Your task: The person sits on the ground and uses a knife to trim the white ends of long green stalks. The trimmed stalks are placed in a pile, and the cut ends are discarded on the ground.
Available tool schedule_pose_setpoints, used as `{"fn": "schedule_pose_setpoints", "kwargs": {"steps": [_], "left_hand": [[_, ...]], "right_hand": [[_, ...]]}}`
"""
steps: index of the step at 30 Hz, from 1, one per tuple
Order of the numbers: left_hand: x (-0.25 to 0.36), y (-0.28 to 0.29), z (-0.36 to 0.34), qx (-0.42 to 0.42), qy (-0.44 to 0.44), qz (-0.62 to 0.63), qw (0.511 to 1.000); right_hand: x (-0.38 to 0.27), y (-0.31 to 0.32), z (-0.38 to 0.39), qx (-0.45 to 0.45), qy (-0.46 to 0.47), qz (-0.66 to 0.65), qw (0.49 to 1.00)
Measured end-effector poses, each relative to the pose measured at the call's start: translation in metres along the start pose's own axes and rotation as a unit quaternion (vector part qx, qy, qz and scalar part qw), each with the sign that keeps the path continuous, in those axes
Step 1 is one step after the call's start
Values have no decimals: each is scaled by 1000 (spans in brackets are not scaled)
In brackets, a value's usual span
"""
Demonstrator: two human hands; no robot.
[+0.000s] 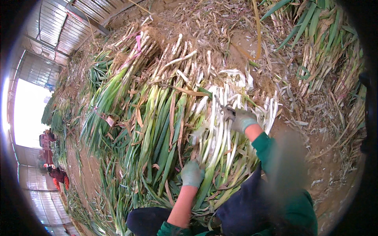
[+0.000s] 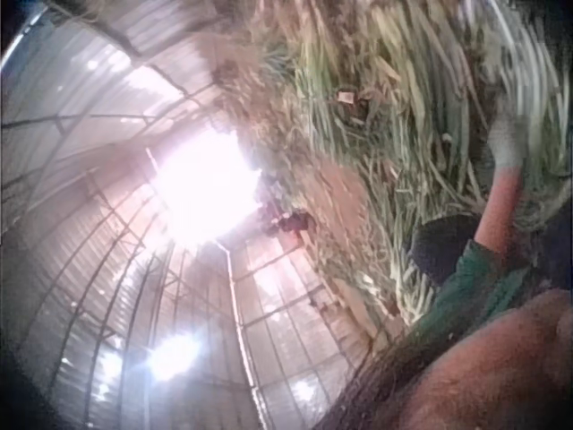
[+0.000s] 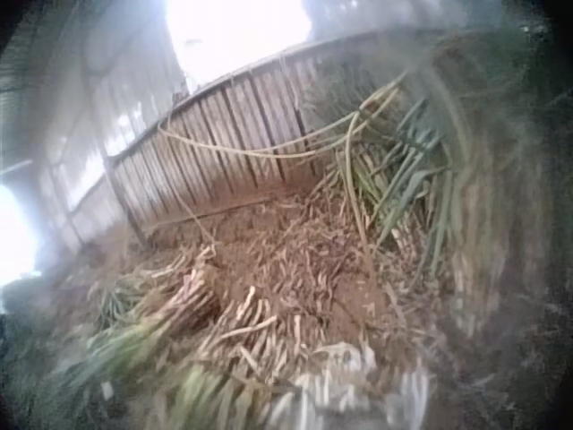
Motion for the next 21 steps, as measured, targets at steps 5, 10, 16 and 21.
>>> {"fn": "schedule_pose_setpoints", "kwargs": {"steps": [5,10,16,21], "left_hand": [[18,-43,-49,35,17,122,992],[6,-84,-55,-22,-141,39,989],[95,-66,14,-160,-48,97,981],[115,-45,-16,-183,-201,23,962]], "right_hand": [[-12,-16,90,-125,109,31,986],[-11,-6,98,-66,185,29,980],[11,4,54,-10,92,21,995],[-16,-17,60,-149,175,111,967]]}}
Point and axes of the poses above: each hand's wrist, its own z-axis away from the middle knuckle, its own y-axis out of the back of the hand, x = y × z, the point moved 3 cm from there along -z, towards the middle knuckle, and after that the axes turned 14 degrees about x, right-handed, at the moved point
